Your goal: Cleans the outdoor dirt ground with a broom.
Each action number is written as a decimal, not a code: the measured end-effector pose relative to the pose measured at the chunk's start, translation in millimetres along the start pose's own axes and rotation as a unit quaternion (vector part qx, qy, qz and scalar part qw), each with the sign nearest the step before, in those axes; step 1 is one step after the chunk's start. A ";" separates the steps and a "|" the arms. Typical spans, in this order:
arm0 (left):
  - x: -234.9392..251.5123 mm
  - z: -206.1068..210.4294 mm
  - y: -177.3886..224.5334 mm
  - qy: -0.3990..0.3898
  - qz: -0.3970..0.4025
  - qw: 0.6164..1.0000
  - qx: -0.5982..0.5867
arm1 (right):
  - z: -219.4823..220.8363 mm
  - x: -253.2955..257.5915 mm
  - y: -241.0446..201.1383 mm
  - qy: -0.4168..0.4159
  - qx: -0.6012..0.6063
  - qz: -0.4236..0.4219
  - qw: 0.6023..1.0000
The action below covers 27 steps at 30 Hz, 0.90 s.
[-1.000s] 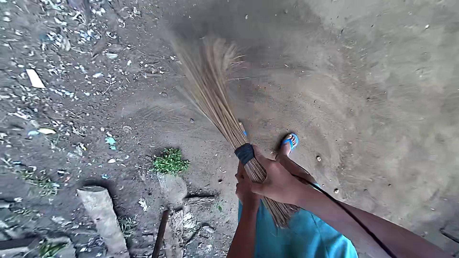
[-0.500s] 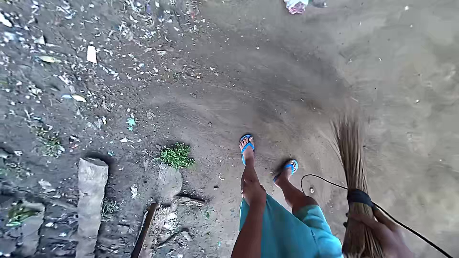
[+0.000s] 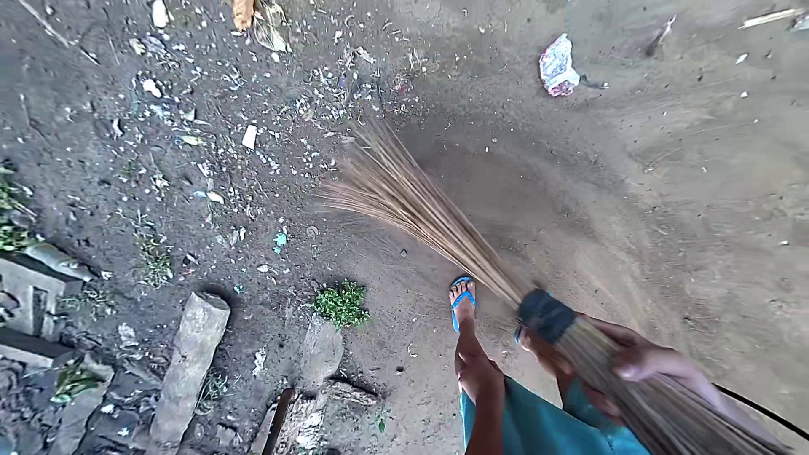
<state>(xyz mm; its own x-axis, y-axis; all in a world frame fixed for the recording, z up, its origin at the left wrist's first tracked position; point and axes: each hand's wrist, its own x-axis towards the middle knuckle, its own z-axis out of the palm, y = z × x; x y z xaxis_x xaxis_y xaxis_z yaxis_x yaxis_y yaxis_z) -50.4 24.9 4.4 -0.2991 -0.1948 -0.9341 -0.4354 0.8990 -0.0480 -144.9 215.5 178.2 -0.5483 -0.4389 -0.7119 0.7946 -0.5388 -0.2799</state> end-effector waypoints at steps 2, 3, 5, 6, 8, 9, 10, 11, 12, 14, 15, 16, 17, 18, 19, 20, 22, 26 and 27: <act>16.1 3.0 6.8 -0.003 -0.009 1.000 0.025 | -22.8 -37.0 -21.8 -0.012 -0.012 -0.044 0.999; 21.2 2.7 10.8 -0.014 -0.017 0.999 0.028 | -28.8 -56.8 -34.0 0.033 -0.074 -0.065 0.995; 26.7 0.3 21.3 -0.040 -0.040 0.997 0.045 | -35.3 -90.0 -55.7 0.167 -0.171 -0.090 0.967; 32.1 -6.0 31.6 -0.050 -0.048 0.996 0.052 | -39.4 -97.8 -68.5 0.231 -0.182 -0.103 0.950; 44.0 -20.8 52.7 -0.066 -0.061 0.994 0.063 | -52.0 -98.0 -100.5 0.357 -0.178 -0.115 0.910; 46.7 -27.2 58.6 -0.070 -0.067 0.993 0.063 | -64.9 -92.7 -116.2 0.418 -0.175 -0.114 0.884; 51.9 -35.2 64.6 -0.073 -0.073 0.993 0.059 | -85.8 -78.5 -131.9 0.480 -0.177 -0.122 0.850; 59.5 -42.7 71.4 -0.071 -0.078 0.993 0.051 | -114.1 -56.2 -147.4 0.537 -0.183 -0.143 0.811; 64.4 -47.2 75.8 -0.070 -0.083 0.993 0.046 | -146.3 -31.3 -161.1 0.588 -0.195 -0.159 0.769; 66.3 -53.4 80.0 -0.062 -0.085 0.994 0.025 | -202.4 15.7 -187.1 0.619 -0.240 -0.131 0.737; 62.6 -56.5 79.0 -0.056 -0.081 0.995 0.004 | -218.4 36.5 -196.0 0.605 -0.280 -0.086 0.740; 58.3 -60.2 78.2 -0.048 -0.077 0.996 -0.022 | -223.3 55.6 -201.2 0.571 -0.326 -0.033 0.753; 56.5 -63.7 78.6 -0.041 -0.076 0.995 -0.045 | -216.4 73.4 -203.0 0.512 -0.372 0.012 0.774; 56.6 -65.8 80.3 -0.035 -0.077 0.995 -0.059 | -198.7 88.0 -200.9 0.430 -0.414 0.047 0.801; 55.6 -66.2 83.1 -0.033 -0.078 0.995 -0.057 | -176.9 97.9 -193.8 0.338 -0.444 0.071 0.827; 52.3 -66.9 88.5 -0.037 -0.076 0.996 -0.041 | -157.3 103.7 -182.3 0.249 -0.458 0.076 0.850; 50.6 -74.3 108.3 -0.043 -0.059 0.997 0.003 | -141.3 113.5 -165.7 0.106 -0.388 0.013 0.916; 48.3 -98.5 137.1 -0.035 -0.052 0.993 0.103 | -161.9 105.2 -173.5 -0.072 -0.164 -0.090 0.980; 50.0 -108.8 136.7 -0.023 -0.050 0.994 0.098 | -166.0 91.4 -176.5 -0.083 -0.162 -0.106 0.977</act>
<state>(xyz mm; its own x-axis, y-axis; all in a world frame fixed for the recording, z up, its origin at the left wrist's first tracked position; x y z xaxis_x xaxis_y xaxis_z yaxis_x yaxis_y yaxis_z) -217.2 95.3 -10.4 -0.2226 -0.2726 -0.9360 -0.2863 0.9361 -0.2045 -292.0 389.9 55.5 -0.7235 -0.4665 -0.5089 0.6841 -0.3856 -0.6191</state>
